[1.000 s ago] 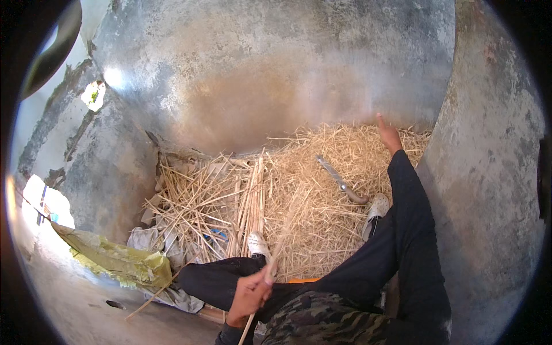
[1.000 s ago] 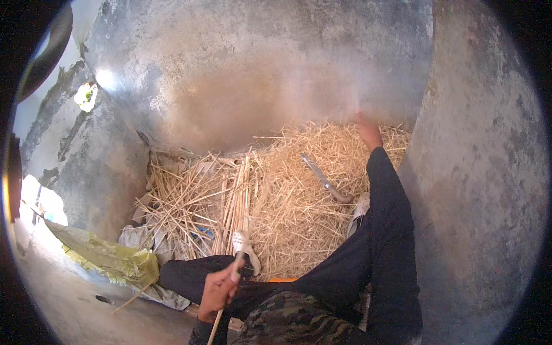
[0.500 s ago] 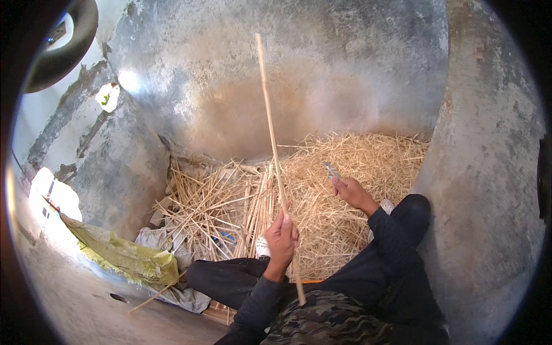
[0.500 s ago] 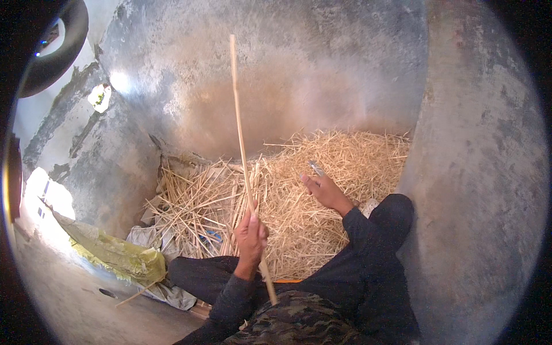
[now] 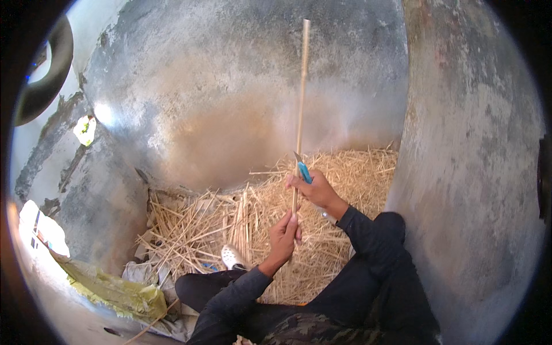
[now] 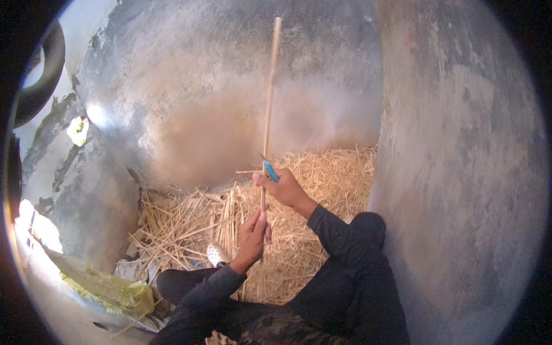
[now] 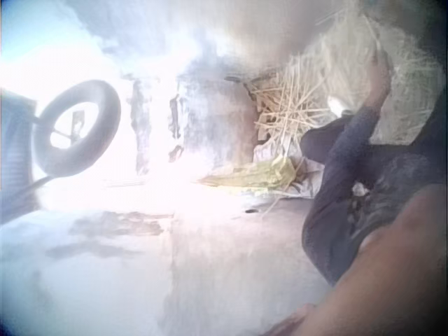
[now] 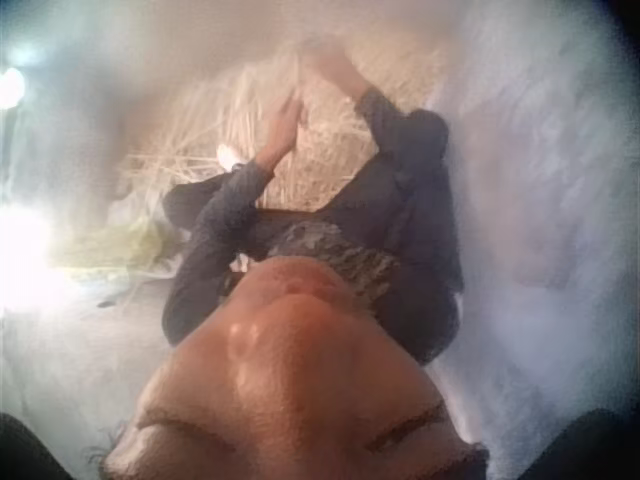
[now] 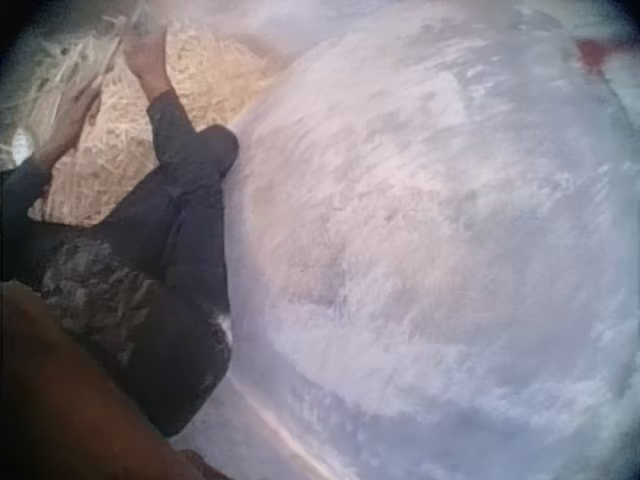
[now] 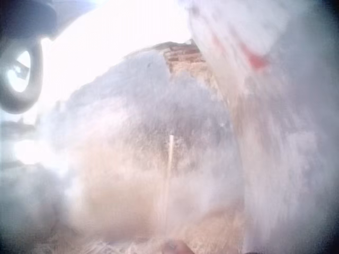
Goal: The person sits on the floor and uses a knife to shave a long, thin wooden stick. They hold the stick with their left hand and repeatedly scrape the blade along its length to remove the outer layer, creating wood shavings that fall onto the floor.
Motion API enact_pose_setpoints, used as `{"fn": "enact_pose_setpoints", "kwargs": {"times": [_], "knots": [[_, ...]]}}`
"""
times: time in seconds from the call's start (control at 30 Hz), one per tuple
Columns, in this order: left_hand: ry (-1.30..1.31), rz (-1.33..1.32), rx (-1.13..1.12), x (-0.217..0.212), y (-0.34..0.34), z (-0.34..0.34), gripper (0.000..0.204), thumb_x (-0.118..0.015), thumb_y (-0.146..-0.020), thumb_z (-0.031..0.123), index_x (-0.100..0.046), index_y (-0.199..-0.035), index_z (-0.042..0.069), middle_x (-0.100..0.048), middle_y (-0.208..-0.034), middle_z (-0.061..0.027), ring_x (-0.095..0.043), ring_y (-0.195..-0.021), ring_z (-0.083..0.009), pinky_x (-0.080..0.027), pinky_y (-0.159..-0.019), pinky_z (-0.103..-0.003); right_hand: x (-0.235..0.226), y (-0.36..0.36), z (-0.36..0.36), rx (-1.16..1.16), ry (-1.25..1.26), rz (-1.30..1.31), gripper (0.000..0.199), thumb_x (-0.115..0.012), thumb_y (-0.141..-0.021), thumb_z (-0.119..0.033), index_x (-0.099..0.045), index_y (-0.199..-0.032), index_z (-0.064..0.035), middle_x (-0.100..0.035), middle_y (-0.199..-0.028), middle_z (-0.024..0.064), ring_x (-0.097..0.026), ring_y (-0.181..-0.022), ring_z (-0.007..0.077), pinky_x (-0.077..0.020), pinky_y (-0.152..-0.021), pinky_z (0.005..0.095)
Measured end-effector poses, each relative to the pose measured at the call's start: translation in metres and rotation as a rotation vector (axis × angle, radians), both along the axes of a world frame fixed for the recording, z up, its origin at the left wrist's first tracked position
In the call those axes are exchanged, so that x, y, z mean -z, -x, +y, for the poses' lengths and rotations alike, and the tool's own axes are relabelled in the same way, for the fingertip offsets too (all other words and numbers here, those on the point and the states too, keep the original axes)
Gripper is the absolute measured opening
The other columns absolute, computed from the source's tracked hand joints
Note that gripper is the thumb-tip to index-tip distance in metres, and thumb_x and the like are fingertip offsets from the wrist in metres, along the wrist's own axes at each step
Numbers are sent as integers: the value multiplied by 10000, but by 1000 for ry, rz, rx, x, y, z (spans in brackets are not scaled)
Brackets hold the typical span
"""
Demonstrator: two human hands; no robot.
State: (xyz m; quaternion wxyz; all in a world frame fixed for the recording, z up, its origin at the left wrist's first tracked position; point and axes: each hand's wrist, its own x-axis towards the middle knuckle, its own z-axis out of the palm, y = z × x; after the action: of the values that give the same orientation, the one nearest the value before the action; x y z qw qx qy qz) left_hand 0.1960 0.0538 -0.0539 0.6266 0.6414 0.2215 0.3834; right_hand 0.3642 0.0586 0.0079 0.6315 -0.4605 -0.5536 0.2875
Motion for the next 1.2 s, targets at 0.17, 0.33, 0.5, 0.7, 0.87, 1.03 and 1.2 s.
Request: {"fn": "enact_pose_setpoints", "kwargs": {"times": [0.17, 0.33, 0.5, 0.7, 0.87, 1.03, 1.2], "knots": [[1, 79, 80, -35, 19, 30, 358, -482, -991, 248, -568, -1225, -9, -548, -689, -18, -528, -593, -63, -467, -550, -220, -34, -1, 9, -226, 146, 121, 355, -583, -941, -335, -627, -754, -36, -390, -504, -60, -329, -434, 43, -247, -421, 233], [-331, 133, -93, -69, 11, 90, 357, -532, -958, 241, -568, -1189, -29, -614, -848, -47, -611, -799, -115, -491, -706, -254, -22, -18, 36, -231, 219, 78, 365, -541, -963, -353, -610, -771, -50, -395, -513, -59, -326, -432, 40, -239, -419, 228], [-386, -77, -287, -78, 6, 139, 320, -514, -963, 203, -560, -1188, -21, -612, -853, -54, -608, -794, -119, -483, -705, -247, 13, -21, 58, -175, 380, -124, 390, -531, -958, -387, -597, -749, -64, -454, -575, -36, -431, -525, 80, -372, -508, 262], [-921, -105, -733, -52, 19, 189, 294, -563, -885, 31, -546, -1176, -7, -602, -897, -94, -602, -801, -176, -488, -707, -274, 49, -20, 79, -47, 492, -714, 166, -604, -888, -228, -649, -896, -68, -614, -688, 81, -606, -643, 230, -454, -591, 377], [-1423, 224, -954, -71, 48, 177, 354, -646, -763, 111, -609, -1112, 61, -592, -996, -84, -545, -980, -263, -376, -900, -406, 58, -23, 94, 131, 370, -1353, 127, -609, -765, -129, -628, -889, -109, -632, -698, 107, -636, -668, 318, -483, -581, 434], [-1278, 884, -555, -59, 70, 181, 255, -618, -847, 309, -651, -1021, 126, -620, -974, -51, -562, -1030, -251, -327, -965, -469, 52, -41, 109, 219, 427, -1510, 128, -628, -737, -116, -627, -865, -112, -624, -668, 98, -630, -615, 303, -477, -559, 423], [-803, 924, -226, -14, 90, 209, 216, -538, -924, 268, -648, -946, 84, -608, -665, -101, -587, -595, -312, -468, -570, -375, 26, -50, 113, 446, 114, -1414, 312, -680, -742, -123, -640, -1052, -134, -568, -648, 73, -571, -532, 244, -444, -535, 385]]}}
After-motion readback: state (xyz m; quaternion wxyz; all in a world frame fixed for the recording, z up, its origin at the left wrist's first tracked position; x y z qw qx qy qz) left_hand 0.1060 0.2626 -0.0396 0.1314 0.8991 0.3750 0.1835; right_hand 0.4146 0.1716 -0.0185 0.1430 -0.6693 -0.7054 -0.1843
